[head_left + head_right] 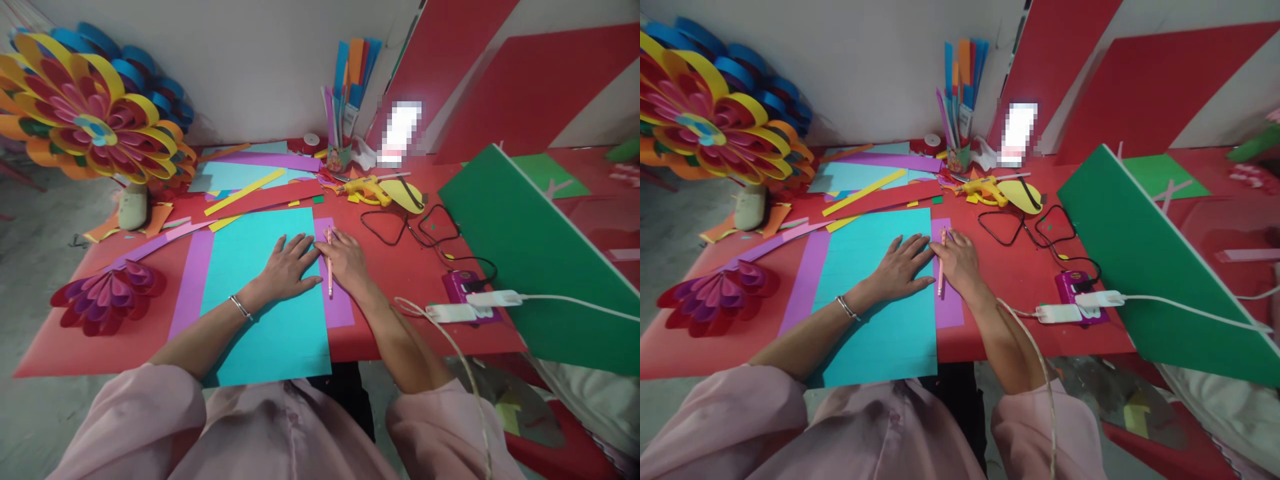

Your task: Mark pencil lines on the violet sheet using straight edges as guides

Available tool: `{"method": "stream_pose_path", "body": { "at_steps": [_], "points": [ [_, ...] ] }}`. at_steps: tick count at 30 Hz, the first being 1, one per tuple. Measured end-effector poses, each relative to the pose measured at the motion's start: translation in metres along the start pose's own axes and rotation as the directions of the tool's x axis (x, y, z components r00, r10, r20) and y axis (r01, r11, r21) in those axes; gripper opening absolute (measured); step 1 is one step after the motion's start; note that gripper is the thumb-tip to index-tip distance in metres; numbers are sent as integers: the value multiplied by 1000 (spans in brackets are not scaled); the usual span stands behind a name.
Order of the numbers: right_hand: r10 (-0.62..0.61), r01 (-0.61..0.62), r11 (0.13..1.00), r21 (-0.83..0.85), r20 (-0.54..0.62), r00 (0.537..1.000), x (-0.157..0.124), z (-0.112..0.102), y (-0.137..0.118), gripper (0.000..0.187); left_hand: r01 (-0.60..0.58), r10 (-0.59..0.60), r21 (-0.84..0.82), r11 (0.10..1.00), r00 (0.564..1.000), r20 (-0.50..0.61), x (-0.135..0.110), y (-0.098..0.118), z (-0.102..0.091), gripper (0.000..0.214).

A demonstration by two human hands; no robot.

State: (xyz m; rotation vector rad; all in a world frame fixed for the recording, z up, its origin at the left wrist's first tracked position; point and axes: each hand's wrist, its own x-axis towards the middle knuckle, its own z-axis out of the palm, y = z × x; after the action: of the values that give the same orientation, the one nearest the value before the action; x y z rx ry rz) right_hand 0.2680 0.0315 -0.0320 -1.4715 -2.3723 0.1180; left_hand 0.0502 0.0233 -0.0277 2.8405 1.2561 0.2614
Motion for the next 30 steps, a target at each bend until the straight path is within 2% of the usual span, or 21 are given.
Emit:
{"method": "stream_pose_path", "body": {
  "at_steps": [30],
  "points": [
    [12, -13, 1000, 8, 25, 1000, 0, -3, -2, 42, -8, 8, 11, 1000, 1000, 19, -2, -2, -3, 78]
  ]
}}
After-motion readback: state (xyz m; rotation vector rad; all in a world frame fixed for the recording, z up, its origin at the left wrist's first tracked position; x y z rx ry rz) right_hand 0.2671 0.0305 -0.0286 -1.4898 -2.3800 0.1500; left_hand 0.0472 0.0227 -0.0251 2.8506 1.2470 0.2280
